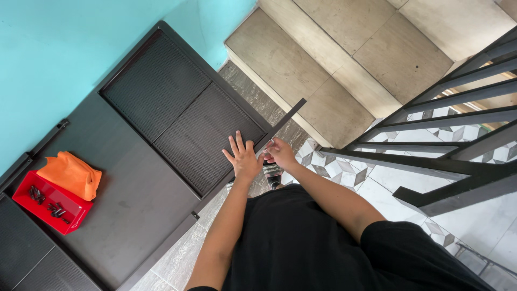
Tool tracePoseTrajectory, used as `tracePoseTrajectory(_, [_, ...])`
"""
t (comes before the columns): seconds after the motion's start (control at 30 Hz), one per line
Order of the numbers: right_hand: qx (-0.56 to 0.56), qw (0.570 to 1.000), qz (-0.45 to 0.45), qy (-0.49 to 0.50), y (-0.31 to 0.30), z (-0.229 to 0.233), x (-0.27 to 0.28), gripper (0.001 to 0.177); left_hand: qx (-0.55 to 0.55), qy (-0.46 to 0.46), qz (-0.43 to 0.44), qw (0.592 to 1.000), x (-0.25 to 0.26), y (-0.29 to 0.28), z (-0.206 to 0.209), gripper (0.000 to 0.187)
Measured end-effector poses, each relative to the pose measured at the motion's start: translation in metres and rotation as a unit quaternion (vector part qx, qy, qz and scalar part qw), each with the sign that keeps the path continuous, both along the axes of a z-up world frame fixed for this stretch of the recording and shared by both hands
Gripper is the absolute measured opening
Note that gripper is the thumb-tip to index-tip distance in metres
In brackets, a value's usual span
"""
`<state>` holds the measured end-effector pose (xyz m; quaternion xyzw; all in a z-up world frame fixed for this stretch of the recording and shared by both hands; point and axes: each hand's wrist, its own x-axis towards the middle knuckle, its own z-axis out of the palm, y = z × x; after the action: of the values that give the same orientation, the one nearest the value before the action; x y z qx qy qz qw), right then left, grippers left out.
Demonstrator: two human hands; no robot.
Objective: The person assembles a metal shelving unit by attaching a vertical frame piece to the main structure. They align the parts, insert a bolt, and tighten it with an Allen key. The person repeats this process for another section of the shelving unit.
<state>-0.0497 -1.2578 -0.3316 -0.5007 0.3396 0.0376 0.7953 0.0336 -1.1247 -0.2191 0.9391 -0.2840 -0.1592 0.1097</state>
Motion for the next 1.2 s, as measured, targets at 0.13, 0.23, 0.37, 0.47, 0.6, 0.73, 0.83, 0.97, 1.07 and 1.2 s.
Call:
tracePoseTrajectory(0.13, [0.011, 0.999, -0.017, 0.037, 0.000, -0.006, 0.002, 0.011, -0.015, 0.013, -0.011, 1.000, 0.002, 0.003, -0.001, 0.051])
tracePoseTrajectory(0.23, [0.097, 0.992, -0.075, 0.011, -0.007, -0.016, -0.001, 0.015, -0.012, 0.046, -0.012, 0.999, 0.005, 0.004, -0.001, 0.048])
tracePoseTrajectory(0.37, [0.208, 0.964, -0.167, -0.010, -0.029, -0.024, -0.005, 0.021, 0.012, 0.093, 0.001, 0.996, 0.013, 0.000, 0.000, 0.042])
tracePoseTrajectory(0.47, [0.194, 0.958, -0.208, -0.019, -0.047, -0.014, -0.004, 0.020, 0.021, 0.110, 0.003, 0.994, 0.014, 0.000, 0.000, 0.039])
tracePoseTrajectory(0.6, [0.079, 0.967, -0.240, 0.020, -0.052, 0.019, 0.002, 0.022, 0.028, 0.107, 0.001, 0.994, 0.013, 0.000, 0.000, 0.038])
tracePoseTrajectory(0.73, [0.100, 0.965, -0.243, 0.022, -0.042, 0.052, -0.003, 0.016, 0.023, 0.110, 0.004, 0.994, 0.014, 0.000, 0.002, 0.040])
tracePoseTrajectory(0.83, [0.109, 0.971, -0.210, 0.028, -0.028, 0.066, -0.011, 0.017, 0.022, 0.108, 0.005, 0.994, 0.013, 0.000, 0.002, 0.039])
tracePoseTrajectory(0.97, [0.162, 0.974, -0.157, 0.002, -0.005, 0.071, -0.016, 0.021, 0.021, 0.105, 0.010, 0.994, 0.012, 0.000, 0.003, 0.039])
tracePoseTrajectory(1.07, [0.218, 0.968, -0.123, -0.015, 0.005, 0.067, -0.018, 0.024, 0.017, 0.105, 0.013, 0.994, 0.012, 0.000, 0.003, 0.040])
tracePoseTrajectory(1.2, [0.247, 0.965, -0.084, 0.011, 0.004, 0.055, -0.017, 0.028, 0.019, 0.110, 0.016, 0.994, 0.013, -0.001, 0.002, 0.041])
